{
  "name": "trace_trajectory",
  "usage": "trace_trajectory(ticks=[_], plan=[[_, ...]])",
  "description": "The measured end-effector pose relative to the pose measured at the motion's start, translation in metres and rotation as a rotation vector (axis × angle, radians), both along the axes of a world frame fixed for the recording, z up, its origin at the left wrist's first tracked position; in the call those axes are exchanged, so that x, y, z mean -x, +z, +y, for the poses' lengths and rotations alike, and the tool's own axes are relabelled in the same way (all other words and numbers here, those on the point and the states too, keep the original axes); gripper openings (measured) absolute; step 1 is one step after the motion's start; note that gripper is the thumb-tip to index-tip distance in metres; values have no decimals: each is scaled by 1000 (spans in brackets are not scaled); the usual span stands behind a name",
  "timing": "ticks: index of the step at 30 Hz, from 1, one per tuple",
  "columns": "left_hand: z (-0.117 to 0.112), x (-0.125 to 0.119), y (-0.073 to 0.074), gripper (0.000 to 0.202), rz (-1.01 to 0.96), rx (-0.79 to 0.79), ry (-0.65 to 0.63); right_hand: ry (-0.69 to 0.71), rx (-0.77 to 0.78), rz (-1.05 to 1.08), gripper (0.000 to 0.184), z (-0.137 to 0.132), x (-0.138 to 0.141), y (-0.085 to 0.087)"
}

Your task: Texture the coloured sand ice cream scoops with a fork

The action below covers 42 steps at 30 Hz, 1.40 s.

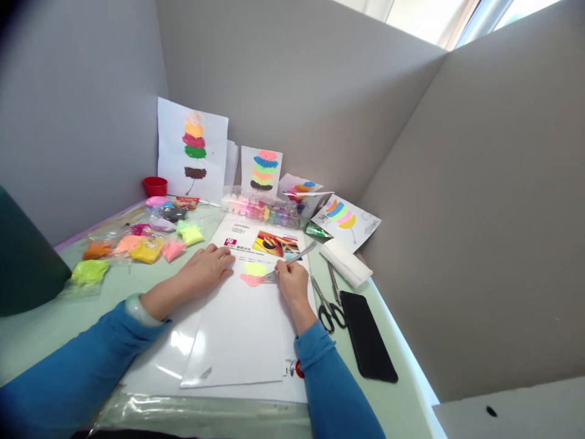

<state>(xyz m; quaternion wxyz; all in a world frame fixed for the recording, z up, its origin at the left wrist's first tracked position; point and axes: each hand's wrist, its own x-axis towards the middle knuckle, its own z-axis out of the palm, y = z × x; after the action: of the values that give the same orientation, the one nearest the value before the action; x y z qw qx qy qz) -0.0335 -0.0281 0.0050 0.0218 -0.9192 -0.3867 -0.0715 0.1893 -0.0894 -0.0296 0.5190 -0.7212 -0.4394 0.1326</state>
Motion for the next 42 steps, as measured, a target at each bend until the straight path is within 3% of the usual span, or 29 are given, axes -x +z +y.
trace_trajectory(ticks=[6, 19, 25, 31, 37, 42], plan=[[0, 0, 0, 30, -1, -12, -2, -79, -4, 63, 29, -5, -18, 7], [-2, 0, 3, 33, 14, 0, -3, -18, 21, 42, 32, -1, -9, 3], [-2, 0, 3, 37, 30, 15, 5, -83, 24, 95, 27, -2, -12, 5], [0, 1, 4, 34, 28, 33, 7, -7, 9, 82, 32, -3, -9, 4], [0, 2, 6, 29, 1, 56, -6, -115, -30, 136, 28, -4, -10, 8], [2, 3, 5, 28, -22, 62, -14, -13, 7, 82, 32, -2, -10, 2]])
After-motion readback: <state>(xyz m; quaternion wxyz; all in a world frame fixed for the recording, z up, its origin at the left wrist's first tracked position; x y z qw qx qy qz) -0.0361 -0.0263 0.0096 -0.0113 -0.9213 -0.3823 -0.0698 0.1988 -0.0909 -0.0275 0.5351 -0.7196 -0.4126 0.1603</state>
